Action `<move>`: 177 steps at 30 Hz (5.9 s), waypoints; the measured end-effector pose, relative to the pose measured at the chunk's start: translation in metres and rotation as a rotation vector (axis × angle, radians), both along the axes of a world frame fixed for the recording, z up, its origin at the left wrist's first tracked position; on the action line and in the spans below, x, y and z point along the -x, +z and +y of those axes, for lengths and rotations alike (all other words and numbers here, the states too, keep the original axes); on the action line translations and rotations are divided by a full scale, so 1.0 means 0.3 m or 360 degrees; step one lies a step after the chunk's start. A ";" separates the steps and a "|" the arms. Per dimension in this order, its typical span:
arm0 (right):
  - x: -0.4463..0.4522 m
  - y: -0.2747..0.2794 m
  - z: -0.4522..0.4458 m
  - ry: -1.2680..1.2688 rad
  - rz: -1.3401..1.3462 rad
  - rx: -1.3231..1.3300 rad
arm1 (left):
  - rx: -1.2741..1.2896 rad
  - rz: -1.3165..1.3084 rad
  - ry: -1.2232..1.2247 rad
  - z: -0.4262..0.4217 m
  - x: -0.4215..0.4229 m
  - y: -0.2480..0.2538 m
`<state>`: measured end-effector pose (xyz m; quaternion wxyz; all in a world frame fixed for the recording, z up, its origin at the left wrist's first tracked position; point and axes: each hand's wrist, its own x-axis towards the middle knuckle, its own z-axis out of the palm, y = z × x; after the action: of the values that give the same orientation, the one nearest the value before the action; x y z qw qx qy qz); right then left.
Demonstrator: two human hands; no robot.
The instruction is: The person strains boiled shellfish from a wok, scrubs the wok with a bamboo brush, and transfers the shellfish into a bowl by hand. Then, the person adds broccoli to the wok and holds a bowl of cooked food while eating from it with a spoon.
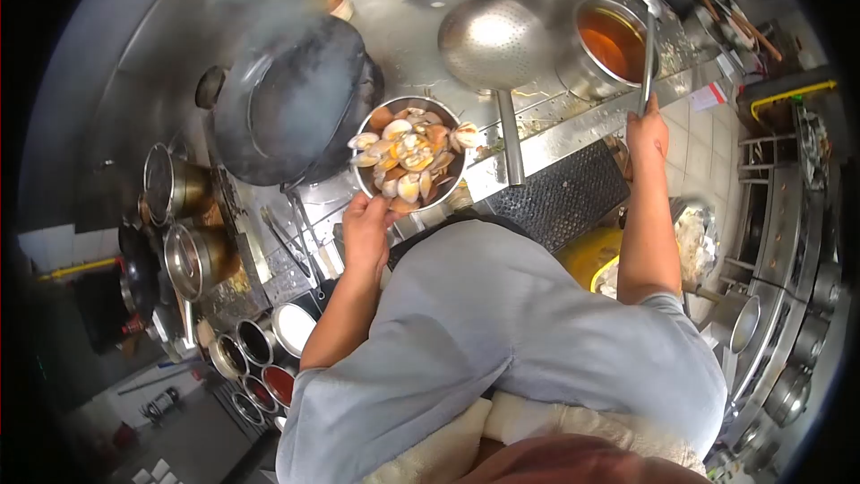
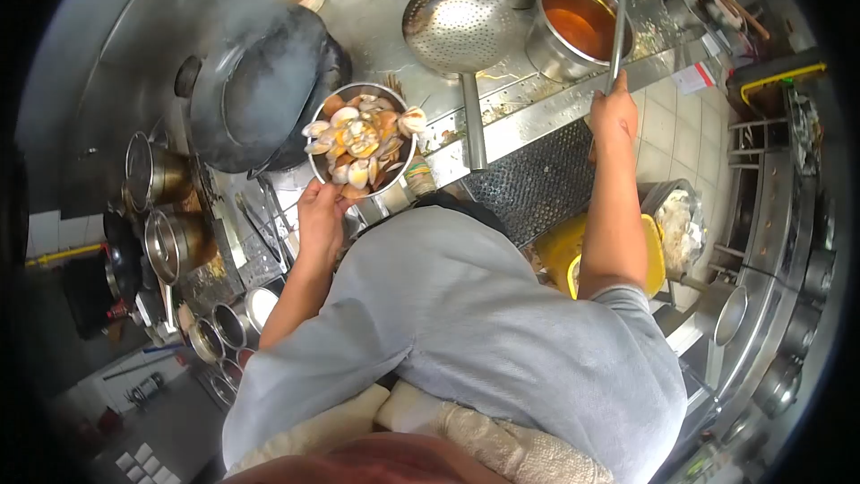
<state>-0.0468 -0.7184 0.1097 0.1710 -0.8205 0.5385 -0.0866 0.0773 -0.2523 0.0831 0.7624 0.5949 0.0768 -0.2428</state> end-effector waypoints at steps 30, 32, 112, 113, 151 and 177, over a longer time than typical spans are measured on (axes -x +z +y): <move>0.865 -0.435 0.806 -0.0824 -0.0420 -0.0882 | -0.0272 -0.0386 -0.1308 -0.199 -0.074 0.004; 0.997 -0.498 0.909 -0.0791 -0.0307 -0.0916 | -0.0261 -0.0357 -0.1452 -0.234 0.054 0.066; 0.567 -0.461 0.844 -0.0215 -0.0704 -0.1977 | -0.1961 -0.1605 0.0266 0.544 -0.872 0.099; 0.561 -0.485 0.840 -0.0225 -0.0696 -0.1961 | -0.2230 -0.1730 0.0323 0.514 -0.900 0.103; 0.969 -0.045 0.915 -0.0421 -0.2063 -0.1301 | 0.0204 -0.0263 -0.1761 -0.726 0.521 0.178; 1.395 -0.495 0.812 0.0075 -0.0567 -0.1367 | -0.0653 -0.0400 -0.2560 -0.365 0.745 -0.333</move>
<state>-0.4654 -0.4749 -0.0387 0.5871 -0.6598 0.4690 0.0085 -0.1461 -0.3617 -0.0168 0.2364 0.6177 -0.4138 -0.6256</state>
